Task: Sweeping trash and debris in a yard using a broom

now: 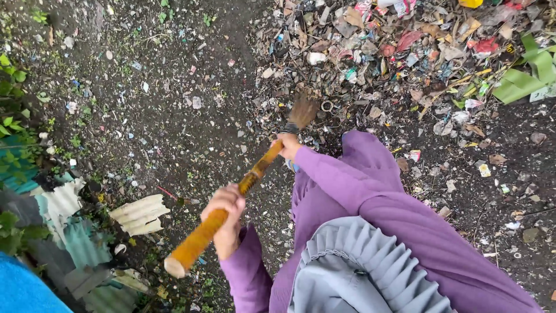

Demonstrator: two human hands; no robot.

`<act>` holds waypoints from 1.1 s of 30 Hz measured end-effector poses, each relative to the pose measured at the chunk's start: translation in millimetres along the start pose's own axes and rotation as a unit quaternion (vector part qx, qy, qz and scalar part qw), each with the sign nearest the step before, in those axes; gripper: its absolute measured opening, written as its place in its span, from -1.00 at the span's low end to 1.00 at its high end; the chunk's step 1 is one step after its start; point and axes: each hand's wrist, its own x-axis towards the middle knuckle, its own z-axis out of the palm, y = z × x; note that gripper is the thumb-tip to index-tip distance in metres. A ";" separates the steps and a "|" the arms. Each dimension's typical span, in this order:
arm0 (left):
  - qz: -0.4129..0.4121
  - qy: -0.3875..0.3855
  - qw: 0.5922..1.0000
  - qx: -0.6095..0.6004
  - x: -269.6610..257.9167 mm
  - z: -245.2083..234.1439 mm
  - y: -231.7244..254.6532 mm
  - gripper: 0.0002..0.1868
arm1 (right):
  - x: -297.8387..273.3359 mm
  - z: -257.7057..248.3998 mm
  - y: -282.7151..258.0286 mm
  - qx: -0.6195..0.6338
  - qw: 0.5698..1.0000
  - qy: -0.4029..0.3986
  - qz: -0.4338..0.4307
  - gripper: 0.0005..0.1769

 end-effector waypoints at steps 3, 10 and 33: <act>-0.048 -0.001 0.999 -0.016 10.6 23.2 -26.3 -0.81 | 62.6 -74.8 -37.6 -0.007 0.995 0.098 -0.037 -0.66; -0.083 0.005 0.982 -0.170 31.8 55.8 -89.0 -0.77 | -55.1 -66.8 -157.0 0.043 0.980 0.082 -0.174 -0.68; -0.089 0.091 0.989 -0.072 20.7 -115.8 -91.5 -0.66 | 76.2 33.4 -32.2 0.007 0.998 0.044 -0.041 -0.60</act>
